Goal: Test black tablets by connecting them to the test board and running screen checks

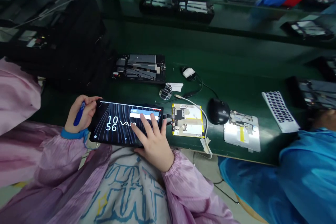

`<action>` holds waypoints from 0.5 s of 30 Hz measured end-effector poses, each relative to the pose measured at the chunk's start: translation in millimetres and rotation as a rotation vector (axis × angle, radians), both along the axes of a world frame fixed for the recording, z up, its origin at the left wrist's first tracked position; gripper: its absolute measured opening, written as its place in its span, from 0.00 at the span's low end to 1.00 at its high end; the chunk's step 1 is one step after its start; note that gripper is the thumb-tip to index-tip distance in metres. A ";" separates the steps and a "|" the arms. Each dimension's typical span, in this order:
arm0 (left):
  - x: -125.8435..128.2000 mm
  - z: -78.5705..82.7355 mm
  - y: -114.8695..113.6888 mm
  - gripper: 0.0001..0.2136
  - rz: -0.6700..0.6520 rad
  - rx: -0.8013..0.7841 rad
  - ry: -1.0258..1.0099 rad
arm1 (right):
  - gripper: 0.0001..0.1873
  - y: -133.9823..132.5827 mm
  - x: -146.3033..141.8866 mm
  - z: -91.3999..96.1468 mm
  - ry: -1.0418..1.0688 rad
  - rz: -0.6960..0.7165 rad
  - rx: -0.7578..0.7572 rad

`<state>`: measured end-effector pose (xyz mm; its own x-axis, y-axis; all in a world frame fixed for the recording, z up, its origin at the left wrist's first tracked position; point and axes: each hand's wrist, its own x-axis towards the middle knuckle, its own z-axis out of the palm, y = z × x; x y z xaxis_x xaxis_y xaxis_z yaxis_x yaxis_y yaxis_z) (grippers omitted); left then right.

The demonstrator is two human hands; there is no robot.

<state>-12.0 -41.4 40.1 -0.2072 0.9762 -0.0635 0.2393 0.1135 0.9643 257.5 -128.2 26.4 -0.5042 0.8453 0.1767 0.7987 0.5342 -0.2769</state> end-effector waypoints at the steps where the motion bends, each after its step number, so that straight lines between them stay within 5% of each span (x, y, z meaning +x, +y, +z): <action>1: 1.0 -3.6 1.3 0.13 0.003 0.011 -0.065 | 0.40 -1.5 -0.3 -0.5 -0.003 0.037 0.003; 4: 5.8 -13.1 6.3 0.15 -0.045 0.024 -0.185 | 0.37 -2.1 -0.7 -1.7 -0.013 0.022 -0.011; 9: 10.9 -21.3 9.7 0.15 -0.099 0.080 -0.346 | 0.60 0.1 -4.0 0.3 -0.017 -0.131 0.000; 15: 6.0 -30.6 8.0 0.17 -0.090 0.122 -0.543 | 0.38 -2.8 -21.9 4.7 -0.026 0.061 0.014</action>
